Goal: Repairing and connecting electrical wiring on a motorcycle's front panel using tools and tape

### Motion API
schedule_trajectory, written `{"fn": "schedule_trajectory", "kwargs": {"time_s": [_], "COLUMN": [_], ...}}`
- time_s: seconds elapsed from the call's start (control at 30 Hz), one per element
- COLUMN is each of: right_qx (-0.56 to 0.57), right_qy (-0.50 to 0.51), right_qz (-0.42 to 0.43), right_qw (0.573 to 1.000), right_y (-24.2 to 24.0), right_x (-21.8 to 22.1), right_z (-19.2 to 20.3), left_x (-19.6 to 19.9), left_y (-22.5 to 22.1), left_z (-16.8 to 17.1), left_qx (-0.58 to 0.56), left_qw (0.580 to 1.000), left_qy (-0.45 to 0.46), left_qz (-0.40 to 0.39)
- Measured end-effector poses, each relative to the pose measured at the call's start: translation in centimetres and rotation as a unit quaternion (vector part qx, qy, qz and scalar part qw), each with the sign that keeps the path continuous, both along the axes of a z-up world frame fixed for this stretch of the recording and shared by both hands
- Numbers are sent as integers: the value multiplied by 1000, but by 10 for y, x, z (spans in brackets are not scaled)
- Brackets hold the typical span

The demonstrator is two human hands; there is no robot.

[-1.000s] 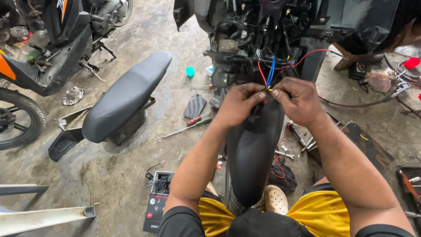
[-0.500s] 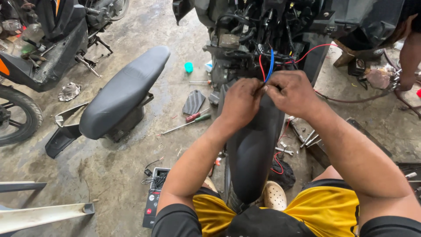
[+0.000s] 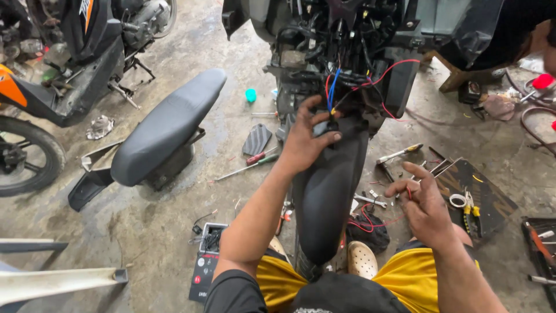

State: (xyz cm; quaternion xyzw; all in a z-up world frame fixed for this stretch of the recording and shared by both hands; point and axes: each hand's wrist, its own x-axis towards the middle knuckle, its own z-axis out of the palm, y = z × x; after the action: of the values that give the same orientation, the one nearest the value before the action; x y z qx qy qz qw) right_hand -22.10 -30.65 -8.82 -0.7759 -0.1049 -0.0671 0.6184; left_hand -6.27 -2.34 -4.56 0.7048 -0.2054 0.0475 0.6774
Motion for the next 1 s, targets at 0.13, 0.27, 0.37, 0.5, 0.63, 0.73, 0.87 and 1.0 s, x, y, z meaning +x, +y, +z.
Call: {"fn": "schedule_trajectory", "kwargs": {"time_s": [0.13, 0.27, 0.37, 0.5, 0.63, 0.73, 0.87, 1.0], "right_qx": [52, 40, -12, -31, 75, -87, -63, 112], "right_qy": [45, -34, -24, 2, 19, -21, -128, -241], "right_qz": [32, 157, 180, 233, 297, 186, 34, -81], "right_qw": [997, 986, 983, 972, 952, 978, 989, 960], "right_y": [7, 13, 12, -5, -4, -7, -48, -88], "right_x": [1, 7, -3, -10, -16, -32, -67, -104], "right_z": [30, 59, 68, 47, 36, 51, 8, 2], "left_x": [-54, -134, -155, -148, -138, -138, -159, -206], "left_y": [-3, -31, -44, -56, -67, -69, -114, -194], "left_z": [3, 4, 17, 18, 18, 18, 6, -49], "left_qx": [70, 33, 66, 109, 89, 109, 34, 60], "left_qw": [982, 965, 978, 931, 876, 858, 960, 929], "left_qy": [-122, -222, -197, -348, -472, -499, -245, 128], "left_qz": [128, 136, 25, -28, -38, -61, -134, -341]}}
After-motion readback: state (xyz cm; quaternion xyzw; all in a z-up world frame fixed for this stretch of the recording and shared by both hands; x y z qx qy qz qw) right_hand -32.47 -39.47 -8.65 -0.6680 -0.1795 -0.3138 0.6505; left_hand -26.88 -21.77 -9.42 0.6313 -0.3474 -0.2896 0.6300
